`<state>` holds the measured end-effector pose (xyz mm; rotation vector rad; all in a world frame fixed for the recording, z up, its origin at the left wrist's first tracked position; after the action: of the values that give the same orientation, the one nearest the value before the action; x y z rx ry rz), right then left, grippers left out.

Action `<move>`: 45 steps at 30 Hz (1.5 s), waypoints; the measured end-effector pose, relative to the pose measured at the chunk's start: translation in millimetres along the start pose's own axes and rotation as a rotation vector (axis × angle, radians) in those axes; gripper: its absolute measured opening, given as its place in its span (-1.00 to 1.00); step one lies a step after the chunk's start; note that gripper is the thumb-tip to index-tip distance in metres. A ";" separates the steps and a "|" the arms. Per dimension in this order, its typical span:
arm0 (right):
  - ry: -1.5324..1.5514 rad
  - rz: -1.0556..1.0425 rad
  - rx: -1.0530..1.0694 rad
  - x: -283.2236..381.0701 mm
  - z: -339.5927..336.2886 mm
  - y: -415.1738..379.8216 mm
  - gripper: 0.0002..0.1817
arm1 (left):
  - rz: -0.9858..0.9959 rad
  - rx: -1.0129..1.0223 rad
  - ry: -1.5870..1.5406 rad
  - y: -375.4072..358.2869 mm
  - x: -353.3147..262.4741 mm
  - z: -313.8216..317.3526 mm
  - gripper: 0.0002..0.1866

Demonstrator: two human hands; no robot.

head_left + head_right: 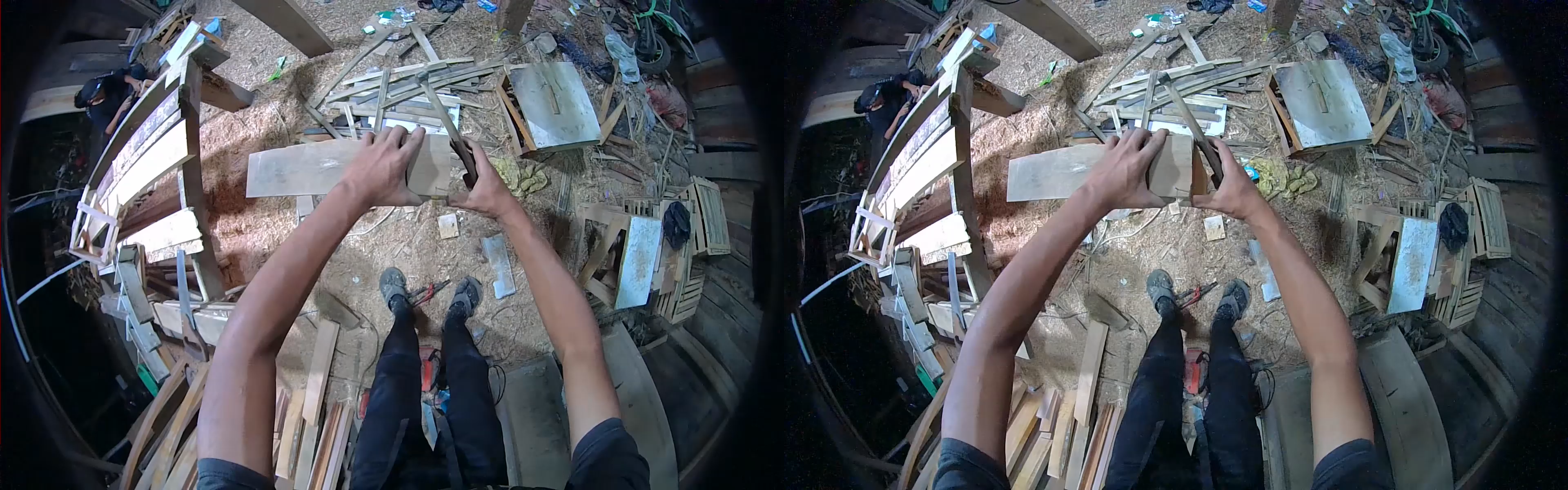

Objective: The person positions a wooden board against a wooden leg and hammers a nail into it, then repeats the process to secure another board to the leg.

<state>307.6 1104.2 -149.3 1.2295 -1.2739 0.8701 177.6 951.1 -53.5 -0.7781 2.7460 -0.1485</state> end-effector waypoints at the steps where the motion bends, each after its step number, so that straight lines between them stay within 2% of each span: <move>1: 0.018 0.010 -0.002 -0.4 -2.3 -2.3 0.30 | 0.007 0.011 0.011 1.5 -2.8 -0.7 0.26; 5: 0.065 0.068 -0.003 -1.1 -11.9 -15.1 0.34 | 0.037 0.026 0.061 1.9 -16.9 1.5 0.29; 8: 0.016 -0.001 0.021 14.9 -18.7 -18.9 0.31 | 0.055 -0.033 0.100 -1.9 -27.2 6.7 0.30; 11: -0.086 0.022 0.026 22.4 -24.0 -21.3 0.27 | 0.018 0.030 0.041 -0.9 -32.1 2.8 0.30; 14: -0.103 0.107 0.036 20.5 -27.4 -21.7 0.23 | 0.064 -0.030 0.074 3.7 -29.0 5.1 0.30; 17: -0.145 0.092 0.025 24.4 -25.3 -20.1 0.21 | 0.074 -0.032 0.089 5.5 -28.5 3.9 0.29; 24: -0.077 0.036 -0.004 24.5 -15.6 -23.2 0.24 | 0.062 -0.022 0.060 0.3 -25.5 1.1 0.27; 27: -0.110 0.092 0.006 20.7 -15.0 -24.7 0.27 | 0.050 -0.015 0.042 -4.5 -23.6 2.6 0.26; 30: -0.079 0.024 0.016 18.3 -13.4 -24.3 0.28 | 0.045 0.000 0.045 -2.6 -23.8 3.5 0.27; 33: -0.045 0.068 0.007 13.5 -11.2 -26.2 0.28 | 0.056 -0.006 0.068 -6.1 -25.4 3.1 0.29; 39: -0.043 0.023 0.016 20.8 -18.9 -33.1 0.22 | 0.067 0.049 0.120 -5.6 -38.6 4.4 0.31; 45: 0.027 0.368 -0.085 52.4 -29.9 -69.0 0.15 | 0.088 0.024 0.187 -4.5 -48.5 6.3 0.32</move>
<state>388.4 1112.1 -106.8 0.9266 -1.5257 1.0781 221.3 972.7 -47.0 -0.6657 2.9425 -0.2475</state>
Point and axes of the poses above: each hand's wrist, its own y-axis towards the middle knuckle, its own z-axis out of the palm, x = y × z, the point moved 4 cm from there along y, towards the middle knuckle, and after that the axes turned 10 degrees about -z, right-handed, at the moved point
